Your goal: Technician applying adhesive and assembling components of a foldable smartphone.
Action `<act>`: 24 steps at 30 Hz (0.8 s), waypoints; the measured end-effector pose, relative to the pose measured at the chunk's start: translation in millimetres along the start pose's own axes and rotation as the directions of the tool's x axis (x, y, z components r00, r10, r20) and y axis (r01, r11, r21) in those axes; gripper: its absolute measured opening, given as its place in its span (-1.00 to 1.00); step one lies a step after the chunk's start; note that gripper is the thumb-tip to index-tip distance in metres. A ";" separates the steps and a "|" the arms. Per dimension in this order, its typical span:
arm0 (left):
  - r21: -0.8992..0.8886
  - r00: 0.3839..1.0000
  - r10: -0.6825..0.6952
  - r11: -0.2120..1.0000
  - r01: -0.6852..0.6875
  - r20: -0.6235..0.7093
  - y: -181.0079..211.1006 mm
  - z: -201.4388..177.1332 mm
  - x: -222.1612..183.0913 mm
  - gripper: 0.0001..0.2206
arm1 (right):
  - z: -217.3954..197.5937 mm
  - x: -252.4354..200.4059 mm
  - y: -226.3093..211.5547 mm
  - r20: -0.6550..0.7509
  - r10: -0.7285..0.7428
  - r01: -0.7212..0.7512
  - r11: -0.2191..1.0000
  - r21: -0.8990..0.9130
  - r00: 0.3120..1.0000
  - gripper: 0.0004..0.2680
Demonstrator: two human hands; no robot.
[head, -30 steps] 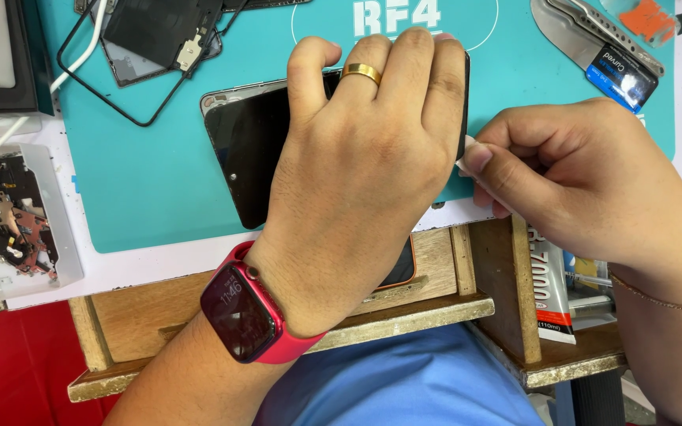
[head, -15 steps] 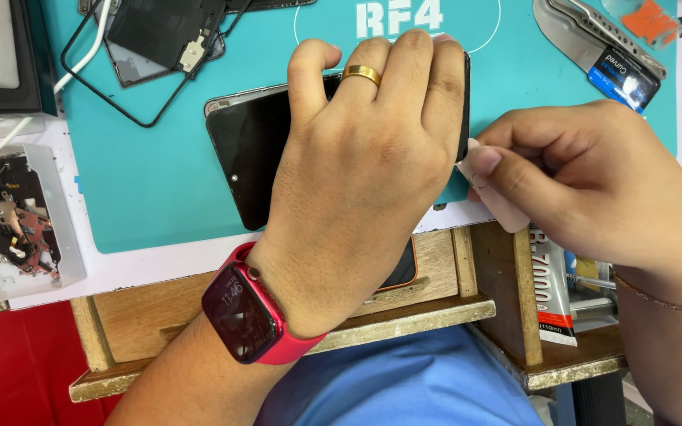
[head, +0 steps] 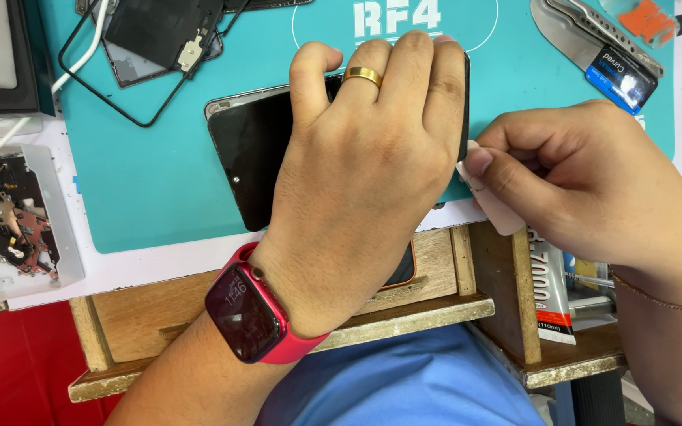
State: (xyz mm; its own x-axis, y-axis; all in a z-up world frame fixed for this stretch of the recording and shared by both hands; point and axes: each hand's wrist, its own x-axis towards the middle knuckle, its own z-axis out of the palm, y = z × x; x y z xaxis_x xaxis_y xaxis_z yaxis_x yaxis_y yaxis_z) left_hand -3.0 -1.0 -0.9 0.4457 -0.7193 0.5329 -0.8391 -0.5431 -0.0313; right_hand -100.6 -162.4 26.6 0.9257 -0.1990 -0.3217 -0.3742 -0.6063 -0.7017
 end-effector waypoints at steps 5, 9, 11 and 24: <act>-0.001 1.000 -0.002 1.000 0.002 0.009 -0.1 -0.8 0.3 -0.83 | -1.1 0.6 -1.6 0.016 0.005 -0.004 1.000 -0.020 1.000 -0.64; 0.006 1.000 -0.007 1.000 0.007 0.005 -0.4 -0.5 0.1 -0.83 | -4.1 0.0 -3.8 0.033 -0.030 0.031 0.999 -0.033 0.999 -0.61; 0.013 1.000 -0.007 1.000 0.007 -0.006 -0.1 -2.3 0.9 -0.83 | -6.1 0.3 -1.5 0.038 -0.053 0.054 0.998 -0.032 0.998 -0.58; -0.480 0.955 -0.272 0.827 0.293 0.116 -2.0 -68.6 30.0 -0.20 | 5.7 -3.2 35.8 -0.206 -0.281 0.348 0.771 0.533 0.937 -0.60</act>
State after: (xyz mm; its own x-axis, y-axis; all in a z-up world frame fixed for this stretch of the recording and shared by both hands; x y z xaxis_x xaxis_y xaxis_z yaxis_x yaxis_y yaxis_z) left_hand -9.3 8.2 73.1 0.6900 -0.5897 0.4198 -0.7127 -0.4523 0.5361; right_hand -117.3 -179.1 -1.1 0.9843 -0.1743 0.0267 0.0044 -0.1270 -0.9919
